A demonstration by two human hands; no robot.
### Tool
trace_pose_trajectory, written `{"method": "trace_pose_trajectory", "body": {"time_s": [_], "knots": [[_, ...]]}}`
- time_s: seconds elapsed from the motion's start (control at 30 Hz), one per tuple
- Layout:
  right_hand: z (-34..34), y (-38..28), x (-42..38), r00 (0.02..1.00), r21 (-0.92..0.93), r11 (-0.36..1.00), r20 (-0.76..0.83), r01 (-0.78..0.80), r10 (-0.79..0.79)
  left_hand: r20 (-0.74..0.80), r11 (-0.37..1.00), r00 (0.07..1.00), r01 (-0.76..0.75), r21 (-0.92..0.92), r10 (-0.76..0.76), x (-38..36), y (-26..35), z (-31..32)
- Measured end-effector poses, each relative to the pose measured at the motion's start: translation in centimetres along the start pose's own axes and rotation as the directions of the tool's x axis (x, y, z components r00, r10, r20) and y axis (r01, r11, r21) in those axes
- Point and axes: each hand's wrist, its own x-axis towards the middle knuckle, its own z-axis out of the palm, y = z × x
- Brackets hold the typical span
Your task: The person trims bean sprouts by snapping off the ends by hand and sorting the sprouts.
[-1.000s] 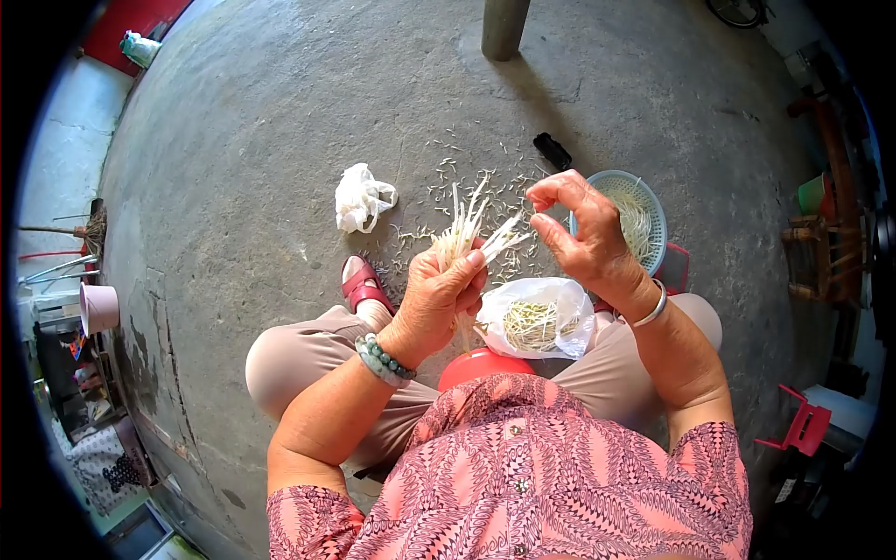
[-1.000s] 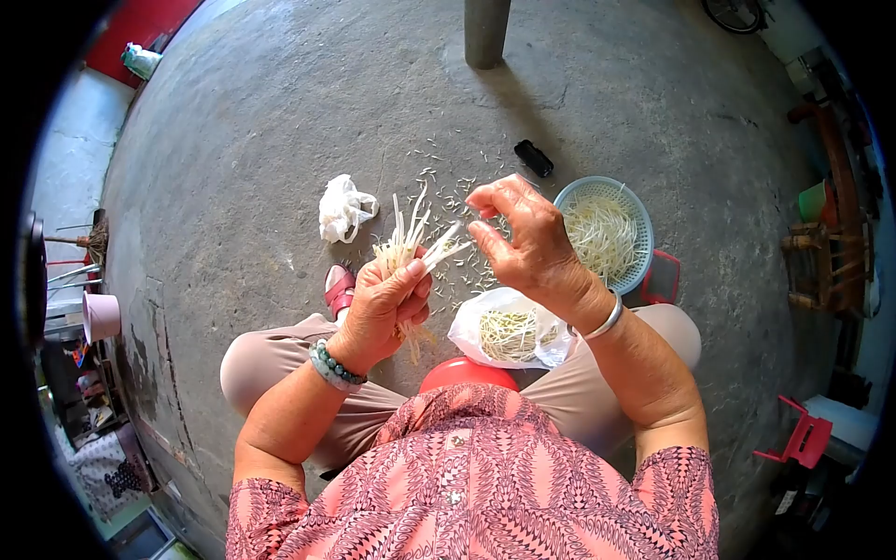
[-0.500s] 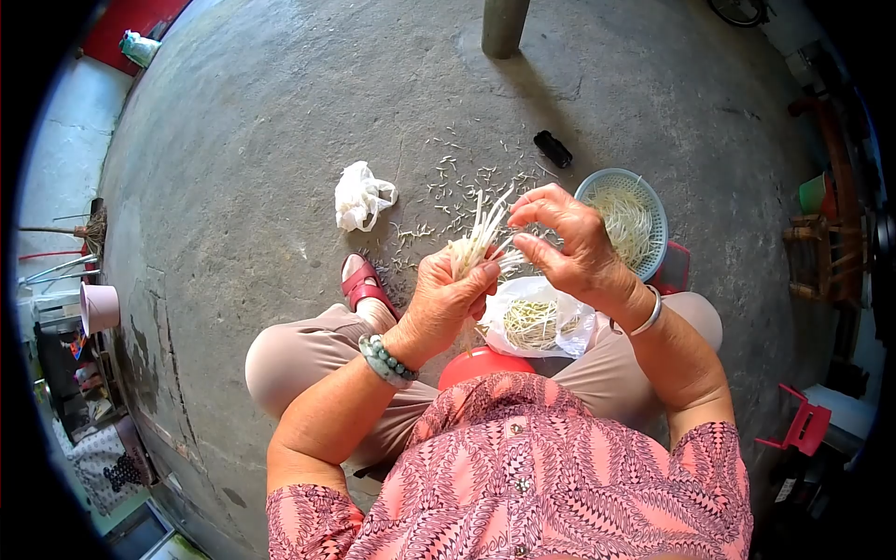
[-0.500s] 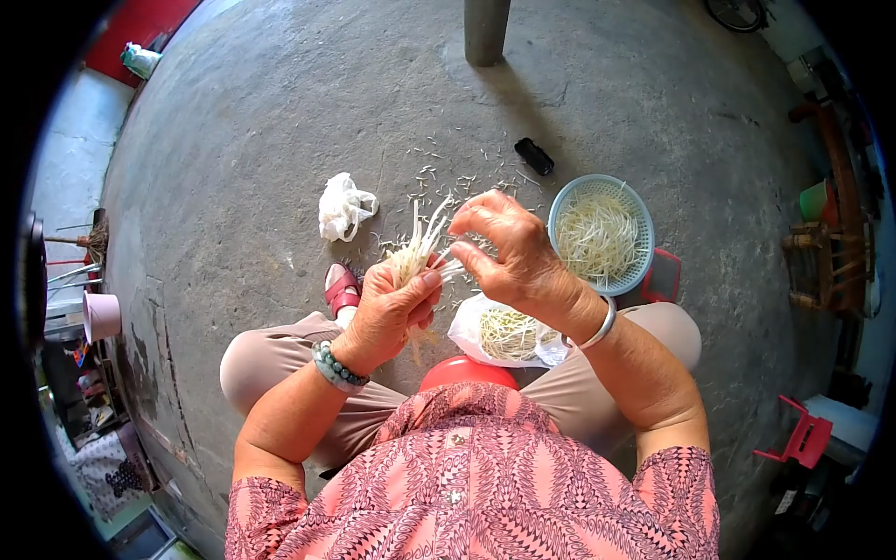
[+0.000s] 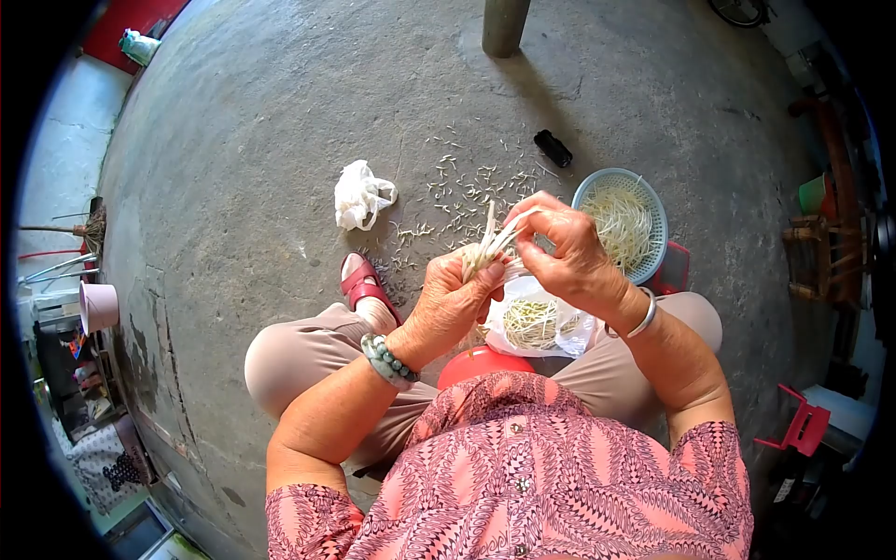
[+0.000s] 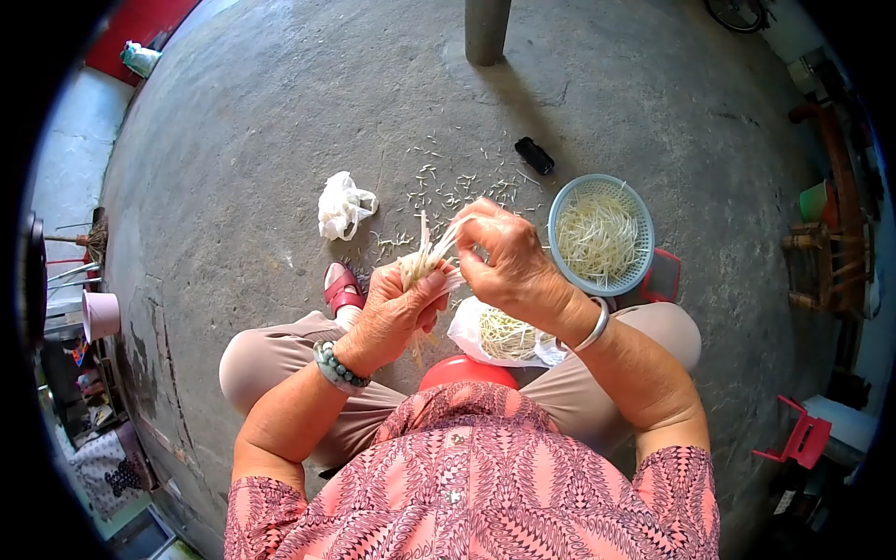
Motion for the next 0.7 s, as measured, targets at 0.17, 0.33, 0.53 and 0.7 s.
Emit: {"method": "trace_pose_trajectory", "body": {"time_s": [0.17, 0.33, 0.53, 0.7], "knots": [[-0.5, -0.2, 0.3, 0.996, 0.114, 0.990, -0.019, -0.080, 0.083, -0.002, 1.000, 1.000, 0.027, -0.015, -0.027, -0.1, 0.1, -0.1], [-0.4, 0.2, 0.2, 0.986, 0.287, 0.943, 0.059, -0.168, 0.157, 0.005, 1.000, 1.000, 0.025, 0.005, -0.025, 0.0, -0.4, -0.2], [-0.4, -0.1, 0.3, 0.999, -0.030, 1.000, -0.043, 0.001, -0.002, 0.009, 0.999, 0.999, 0.034, 0.012, -0.034, 0.0, -0.4, -0.1], [-0.6, 0.5, 0.5, 0.972, -0.343, 0.933, -0.163, 0.107, -0.171, 0.017, 0.989, 0.995, 0.100, -0.113, -0.099, -0.2, 0.1, -0.2]]}}
